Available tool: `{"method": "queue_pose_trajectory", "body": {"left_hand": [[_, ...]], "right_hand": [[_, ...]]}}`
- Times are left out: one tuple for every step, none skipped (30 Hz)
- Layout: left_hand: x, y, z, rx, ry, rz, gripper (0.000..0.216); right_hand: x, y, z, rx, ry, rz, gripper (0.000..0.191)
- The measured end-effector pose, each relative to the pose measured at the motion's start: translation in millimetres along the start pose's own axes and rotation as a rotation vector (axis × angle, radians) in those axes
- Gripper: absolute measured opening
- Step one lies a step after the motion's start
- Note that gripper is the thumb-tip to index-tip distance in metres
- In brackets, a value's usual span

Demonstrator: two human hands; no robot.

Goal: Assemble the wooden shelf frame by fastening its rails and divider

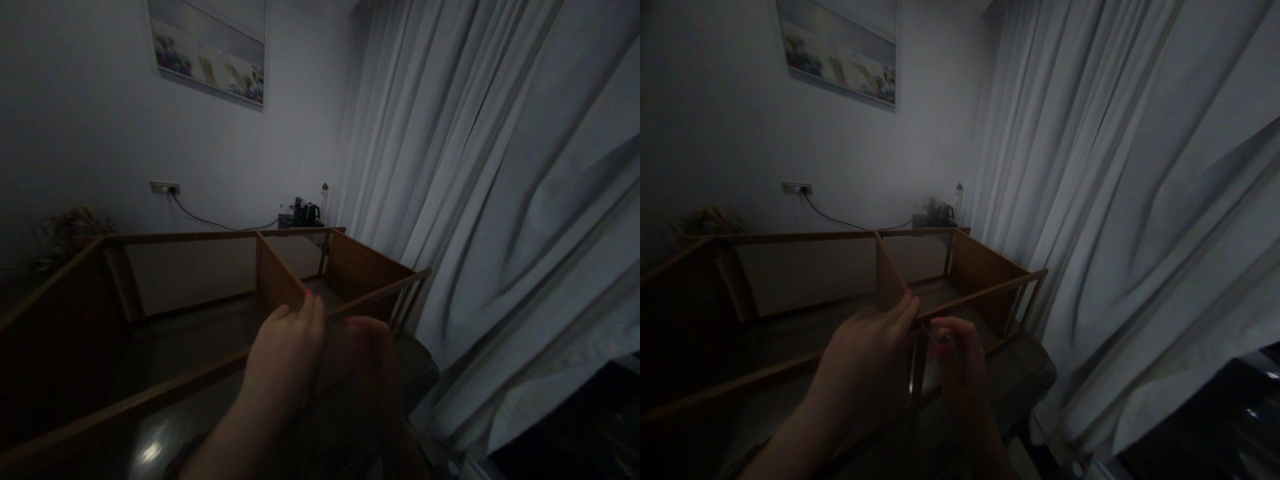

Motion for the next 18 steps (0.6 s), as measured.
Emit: {"method": "queue_pose_trajectory", "body": {"left_hand": [[0,0,-1,-0.002,0.0,0.002,0.044],[0,0,-1,-0.003,0.002,0.004,0.043],[0,0,-1,-0.002,0.005,0.003,0.042],[1,0,-1,0.0,0.009,0.002,0.041],[1,0,-1,0.0,0.013,0.002,0.041],[1,0,0,-0.001,0.017,0.003,0.041],[1,1,0,-0.003,0.016,0.004,0.041],[1,1,1,-0.009,0.014,0.002,0.041],[1,1,1,-0.017,0.013,-0.001,0.041],[1,2,1,-0.025,0.016,-0.006,0.041],[1,2,2,-0.031,0.023,-0.011,0.042],[1,2,2,-0.036,0.037,-0.011,0.043],[1,2,2,-0.041,0.053,-0.007,0.044],[1,2,2,-0.045,0.065,-0.002,0.044],[1,1,2,-0.048,0.07,0.0,0.044],[1,1,2,-0.049,0.067,-0.002,0.044],[1,1,2,-0.048,0.06,-0.006,0.043],[1,1,2,-0.043,0.049,-0.01,0.043]], "right_hand": [[-1,1,3,0.077,0.006,0.072,0.017],[-2,3,6,0.154,0.0,0.149,0.017],[-4,4,10,0.229,-0.007,0.225,0.017],[-5,5,14,0.302,-0.005,0.297,0.018],[-7,4,18,0.375,0.013,0.362,0.019],[-9,2,22,0.447,0.039,0.418,0.02],[-10,-1,26,0.517,0.064,0.462,0.021],[-12,-4,28,0.579,0.084,0.495,0.023],[-12,-8,30,0.625,0.089,0.521,0.027],[-13,-11,31,0.651,0.074,0.538,0.032],[-13,-13,31,0.657,0.041,0.544,0.037],[-12,-15,30,0.64,-0.003,0.545,0.041],[-11,-15,28,0.606,-0.05,0.537,0.044],[-10,-15,26,0.559,-0.098,0.517,0.046],[-10,-14,24,0.497,-0.126,0.488,0.047],[-9,-14,21,0.428,-0.14,0.444,0.048],[-9,-13,19,0.357,-0.138,0.38,0.047],[-9,-12,16,0.286,-0.126,0.297,0.044]]}}
Point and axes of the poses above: each hand's wrist, its own x-axis away from the middle knuckle, its own z-axis out of the back of the hand, y = z × x, the point moved 2 cm from there along -x, towards the middle knuckle, and after that the axes turned 9 degrees about -z, right-handed, at the moved point
